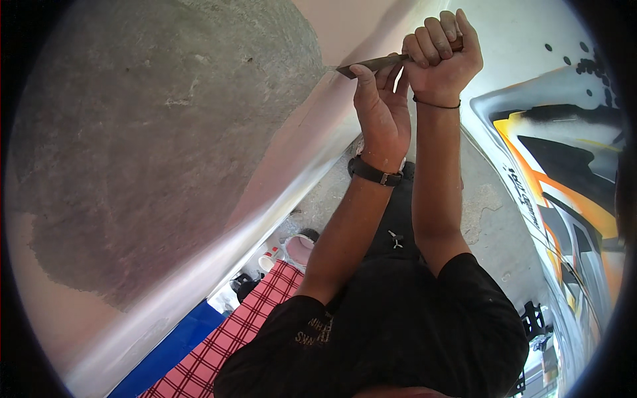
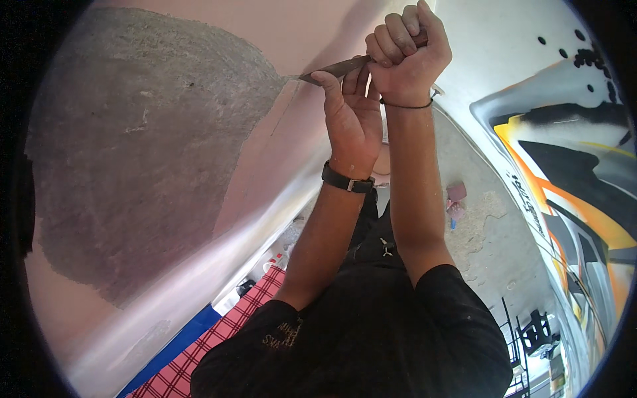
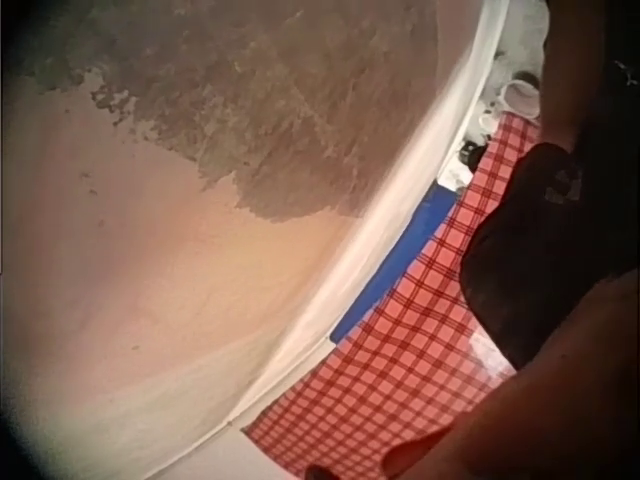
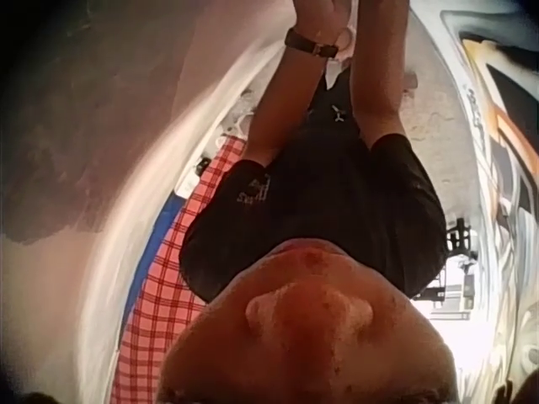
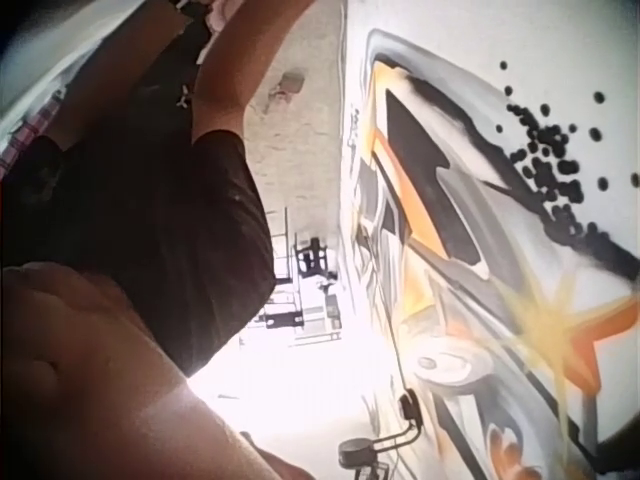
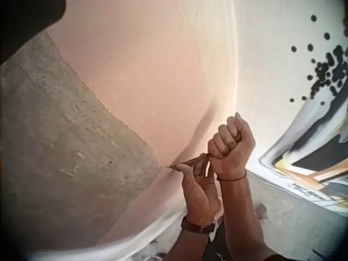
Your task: Scraping old material and paint off a wall using a putty knife in a bathroom.
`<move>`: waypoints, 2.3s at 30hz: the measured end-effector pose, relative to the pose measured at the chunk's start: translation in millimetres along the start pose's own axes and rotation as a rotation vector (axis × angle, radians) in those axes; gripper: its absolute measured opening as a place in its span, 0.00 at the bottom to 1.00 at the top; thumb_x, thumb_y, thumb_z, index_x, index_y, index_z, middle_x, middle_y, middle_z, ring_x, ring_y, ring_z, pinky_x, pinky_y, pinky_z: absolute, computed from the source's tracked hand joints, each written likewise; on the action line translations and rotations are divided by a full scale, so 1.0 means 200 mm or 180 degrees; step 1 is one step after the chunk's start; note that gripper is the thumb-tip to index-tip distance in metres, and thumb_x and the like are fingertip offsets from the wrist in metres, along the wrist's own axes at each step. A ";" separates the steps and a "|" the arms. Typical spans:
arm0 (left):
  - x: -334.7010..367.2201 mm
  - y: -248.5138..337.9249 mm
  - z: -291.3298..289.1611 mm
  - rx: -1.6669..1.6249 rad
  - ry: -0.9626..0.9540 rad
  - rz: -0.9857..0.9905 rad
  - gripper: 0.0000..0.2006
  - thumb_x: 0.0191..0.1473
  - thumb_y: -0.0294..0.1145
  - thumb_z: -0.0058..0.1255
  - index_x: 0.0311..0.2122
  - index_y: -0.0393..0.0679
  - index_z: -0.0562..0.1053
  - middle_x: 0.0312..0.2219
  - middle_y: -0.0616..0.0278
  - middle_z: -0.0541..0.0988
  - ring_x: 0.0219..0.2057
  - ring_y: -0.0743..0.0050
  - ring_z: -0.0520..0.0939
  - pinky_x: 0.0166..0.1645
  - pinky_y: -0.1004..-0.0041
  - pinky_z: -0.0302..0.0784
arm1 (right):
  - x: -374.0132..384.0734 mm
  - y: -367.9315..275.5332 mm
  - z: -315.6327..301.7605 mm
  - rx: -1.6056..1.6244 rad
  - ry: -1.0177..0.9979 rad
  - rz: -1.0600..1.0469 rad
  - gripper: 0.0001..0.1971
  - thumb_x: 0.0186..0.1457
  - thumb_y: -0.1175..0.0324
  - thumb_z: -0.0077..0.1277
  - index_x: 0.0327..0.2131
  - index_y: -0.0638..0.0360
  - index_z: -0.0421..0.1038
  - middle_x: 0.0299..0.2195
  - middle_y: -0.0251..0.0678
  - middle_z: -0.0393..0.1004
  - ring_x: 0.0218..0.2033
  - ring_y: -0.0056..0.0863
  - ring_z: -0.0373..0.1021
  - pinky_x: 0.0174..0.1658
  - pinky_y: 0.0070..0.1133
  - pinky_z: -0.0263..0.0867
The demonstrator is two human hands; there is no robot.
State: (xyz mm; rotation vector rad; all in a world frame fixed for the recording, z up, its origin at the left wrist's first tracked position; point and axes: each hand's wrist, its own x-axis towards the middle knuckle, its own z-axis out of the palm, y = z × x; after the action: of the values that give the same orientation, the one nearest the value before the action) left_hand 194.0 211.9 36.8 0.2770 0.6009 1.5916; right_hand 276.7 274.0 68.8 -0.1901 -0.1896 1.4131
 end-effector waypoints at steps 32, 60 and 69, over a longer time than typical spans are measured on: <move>-0.02 0.05 -0.01 0.0123 0.0203 0.0030 0.31 0.58 0.60 0.45 0.46 0.35 0.69 0.41 0.54 0.79 0.45 0.68 0.77 0.51 0.68 0.73 | -0.01 0.02 -0.02 0.0333 -0.0335 0.0271 0.21 0.61 0.54 0.32 0.15 0.49 0.49 0.10 0.22 0.44 0.11 0.18 0.37 0.16 0.20 0.36; -0.05 0.07 -0.07 -0.0363 0.0216 0.0594 0.21 0.63 0.50 0.44 0.37 0.38 0.72 0.36 0.55 0.79 0.42 0.64 0.79 0.54 0.63 0.75 | -0.14 -0.05 -0.01 -0.0168 -0.0179 0.0432 0.21 0.65 0.62 0.35 0.16 0.49 0.51 0.12 0.24 0.45 0.13 0.19 0.44 0.22 0.21 0.50; -0.04 0.01 -0.04 -0.2031 0.0096 0.0549 0.15 0.60 0.46 0.50 0.35 0.43 0.71 0.33 0.61 0.76 0.37 0.66 0.76 0.51 0.65 0.73 | -0.20 -0.19 0.18 -0.5575 -0.0929 0.0522 0.15 0.60 0.65 0.53 0.24 0.69 0.71 0.16 0.34 0.67 0.20 0.18 0.65 0.25 0.20 0.63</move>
State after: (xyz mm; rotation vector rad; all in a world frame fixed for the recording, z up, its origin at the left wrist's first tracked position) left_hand 188.5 201.5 32.2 -0.1782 0.0699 1.8681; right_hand 297.8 229.5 111.7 -1.4346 -1.6555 1.0502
